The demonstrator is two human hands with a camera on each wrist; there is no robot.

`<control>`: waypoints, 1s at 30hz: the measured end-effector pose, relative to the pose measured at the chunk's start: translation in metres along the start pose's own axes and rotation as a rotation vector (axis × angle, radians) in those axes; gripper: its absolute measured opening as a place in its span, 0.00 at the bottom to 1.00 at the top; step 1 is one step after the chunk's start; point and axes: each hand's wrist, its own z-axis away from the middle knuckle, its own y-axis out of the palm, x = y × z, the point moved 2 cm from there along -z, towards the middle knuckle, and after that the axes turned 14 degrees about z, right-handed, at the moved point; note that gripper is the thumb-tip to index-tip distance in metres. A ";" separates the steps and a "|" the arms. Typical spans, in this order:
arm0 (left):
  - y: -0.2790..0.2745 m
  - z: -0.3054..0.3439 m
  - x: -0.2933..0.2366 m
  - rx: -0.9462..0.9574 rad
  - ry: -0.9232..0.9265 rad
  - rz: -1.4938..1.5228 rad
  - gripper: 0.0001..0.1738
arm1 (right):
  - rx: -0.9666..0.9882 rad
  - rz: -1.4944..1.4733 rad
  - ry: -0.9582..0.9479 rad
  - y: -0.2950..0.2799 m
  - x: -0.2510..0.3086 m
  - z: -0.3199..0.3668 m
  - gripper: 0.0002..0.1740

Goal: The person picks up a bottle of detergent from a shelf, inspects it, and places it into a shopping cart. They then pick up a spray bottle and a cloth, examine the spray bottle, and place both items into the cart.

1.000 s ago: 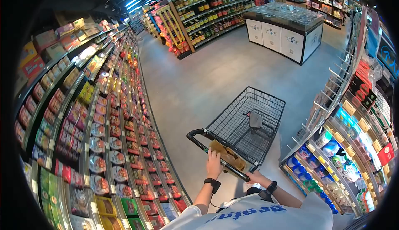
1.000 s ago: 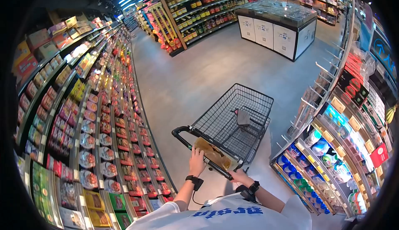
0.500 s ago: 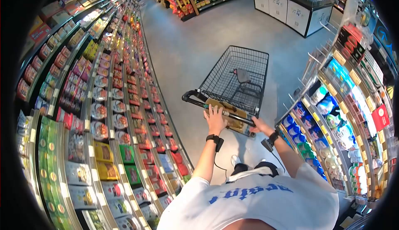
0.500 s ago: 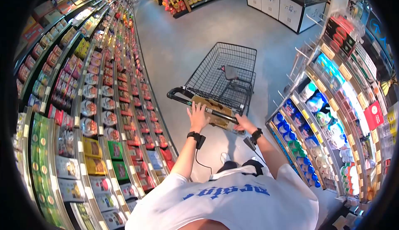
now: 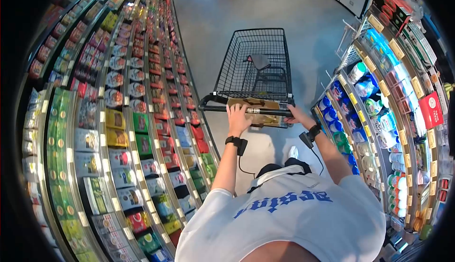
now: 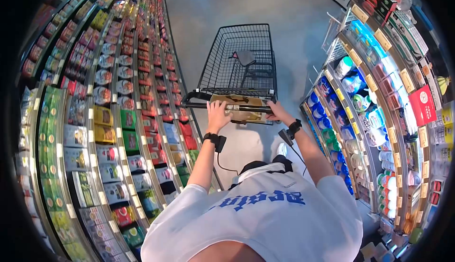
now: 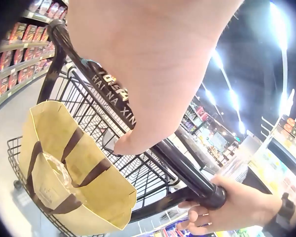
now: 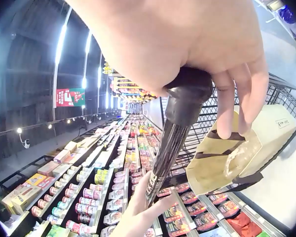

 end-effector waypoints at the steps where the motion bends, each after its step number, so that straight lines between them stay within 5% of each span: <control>1: -0.001 0.007 -0.002 0.060 -0.036 -0.036 0.33 | 0.007 0.015 0.017 0.002 -0.005 0.008 0.30; 12: -0.013 0.136 -0.002 0.006 -0.022 0.031 0.25 | 0.010 0.148 0.137 0.062 -0.034 0.106 0.31; 18: -0.024 0.194 0.004 0.186 -0.263 -0.079 0.21 | 0.187 0.276 0.142 0.104 -0.060 0.150 0.34; 30: -0.025 0.328 -0.041 -0.146 -0.284 -0.198 0.15 | 0.460 0.337 -0.021 0.138 -0.134 0.200 0.39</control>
